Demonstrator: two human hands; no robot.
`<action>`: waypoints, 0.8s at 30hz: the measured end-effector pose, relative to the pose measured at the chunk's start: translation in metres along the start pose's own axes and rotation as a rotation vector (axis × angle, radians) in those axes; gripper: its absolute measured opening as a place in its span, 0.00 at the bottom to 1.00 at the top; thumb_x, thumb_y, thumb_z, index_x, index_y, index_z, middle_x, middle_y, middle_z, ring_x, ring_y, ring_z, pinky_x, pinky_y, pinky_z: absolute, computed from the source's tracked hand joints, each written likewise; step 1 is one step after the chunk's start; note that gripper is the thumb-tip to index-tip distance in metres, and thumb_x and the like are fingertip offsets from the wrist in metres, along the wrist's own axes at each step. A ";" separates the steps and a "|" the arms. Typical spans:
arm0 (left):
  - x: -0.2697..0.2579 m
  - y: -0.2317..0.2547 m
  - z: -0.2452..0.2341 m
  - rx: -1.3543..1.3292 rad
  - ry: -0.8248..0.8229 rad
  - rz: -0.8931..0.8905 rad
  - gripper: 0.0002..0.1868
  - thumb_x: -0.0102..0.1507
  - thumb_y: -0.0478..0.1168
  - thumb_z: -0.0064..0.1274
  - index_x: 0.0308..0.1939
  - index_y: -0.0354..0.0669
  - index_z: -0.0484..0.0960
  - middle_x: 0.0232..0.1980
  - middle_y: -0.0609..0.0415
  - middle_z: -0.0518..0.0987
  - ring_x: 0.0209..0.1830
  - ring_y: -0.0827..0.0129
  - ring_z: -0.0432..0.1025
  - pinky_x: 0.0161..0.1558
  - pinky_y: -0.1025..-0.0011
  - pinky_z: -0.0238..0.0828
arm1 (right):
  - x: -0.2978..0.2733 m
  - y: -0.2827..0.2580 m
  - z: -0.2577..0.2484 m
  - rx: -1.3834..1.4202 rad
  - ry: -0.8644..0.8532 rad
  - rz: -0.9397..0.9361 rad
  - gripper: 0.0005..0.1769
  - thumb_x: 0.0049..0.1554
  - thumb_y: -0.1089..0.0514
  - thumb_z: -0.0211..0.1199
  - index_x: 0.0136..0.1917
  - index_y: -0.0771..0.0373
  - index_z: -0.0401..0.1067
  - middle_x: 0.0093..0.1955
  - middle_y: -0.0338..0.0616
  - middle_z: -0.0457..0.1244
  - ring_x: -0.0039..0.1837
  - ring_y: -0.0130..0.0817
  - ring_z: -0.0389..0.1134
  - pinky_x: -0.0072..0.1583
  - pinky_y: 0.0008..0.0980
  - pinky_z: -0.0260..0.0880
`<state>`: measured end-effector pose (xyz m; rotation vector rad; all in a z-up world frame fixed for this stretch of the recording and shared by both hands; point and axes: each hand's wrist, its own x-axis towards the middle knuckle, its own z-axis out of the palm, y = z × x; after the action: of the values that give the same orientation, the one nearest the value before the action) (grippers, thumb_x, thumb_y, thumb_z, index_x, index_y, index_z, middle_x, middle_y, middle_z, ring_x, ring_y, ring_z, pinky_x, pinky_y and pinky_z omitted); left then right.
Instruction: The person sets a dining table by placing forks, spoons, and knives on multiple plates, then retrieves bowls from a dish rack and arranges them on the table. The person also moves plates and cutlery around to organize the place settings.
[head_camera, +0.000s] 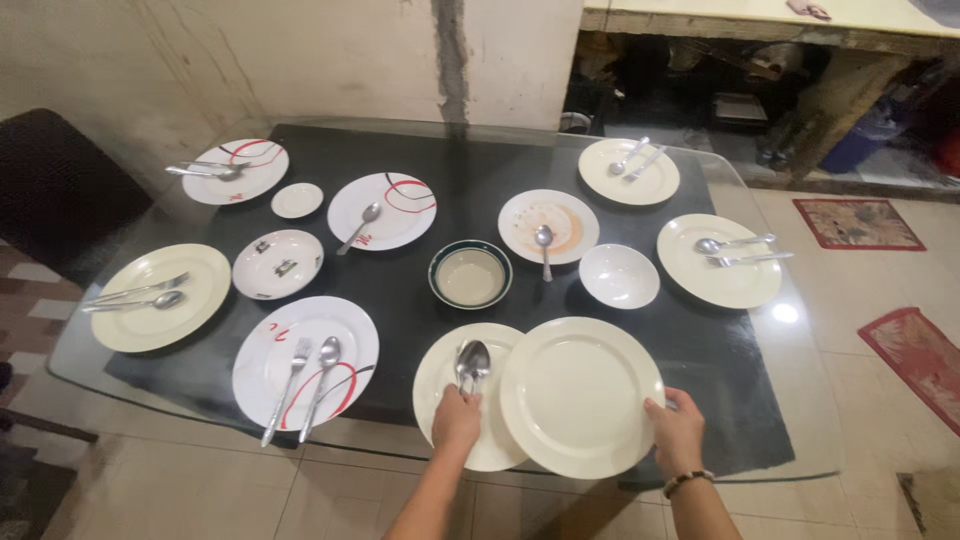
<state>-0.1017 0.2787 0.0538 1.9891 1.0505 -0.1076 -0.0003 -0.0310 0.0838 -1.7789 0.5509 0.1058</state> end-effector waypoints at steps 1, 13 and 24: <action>0.006 -0.002 -0.008 -0.024 0.025 0.019 0.16 0.65 0.50 0.54 0.48 0.43 0.76 0.40 0.49 0.84 0.45 0.54 0.79 0.49 0.55 0.72 | 0.000 0.001 0.011 -0.024 -0.017 0.040 0.20 0.57 0.66 0.63 0.63 0.67 0.71 0.50 0.55 0.70 0.48 0.42 0.73 0.47 0.38 0.75; 0.030 -0.021 -0.091 -0.516 -0.040 -0.023 0.11 0.67 0.43 0.51 0.47 0.40 0.77 0.32 0.52 0.81 0.27 0.65 0.78 0.31 0.67 0.71 | -0.002 0.051 0.127 0.011 -0.217 0.013 0.17 0.54 0.66 0.67 0.58 0.69 0.74 0.46 0.54 0.71 0.42 0.39 0.71 0.41 0.37 0.70; 0.060 -0.027 -0.138 -0.772 -0.124 -0.041 0.07 0.67 0.38 0.52 0.46 0.40 0.73 0.32 0.52 0.81 0.20 0.74 0.68 0.22 0.73 0.67 | -0.042 -0.006 0.133 -0.787 -0.135 0.015 0.19 0.55 0.54 0.70 0.60 0.60 0.77 0.49 0.48 0.74 0.45 0.40 0.76 0.50 0.39 0.77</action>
<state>-0.1227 0.4239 0.0967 1.2462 0.8732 0.1367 -0.0063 0.1073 0.0652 -2.5039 0.4511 0.5047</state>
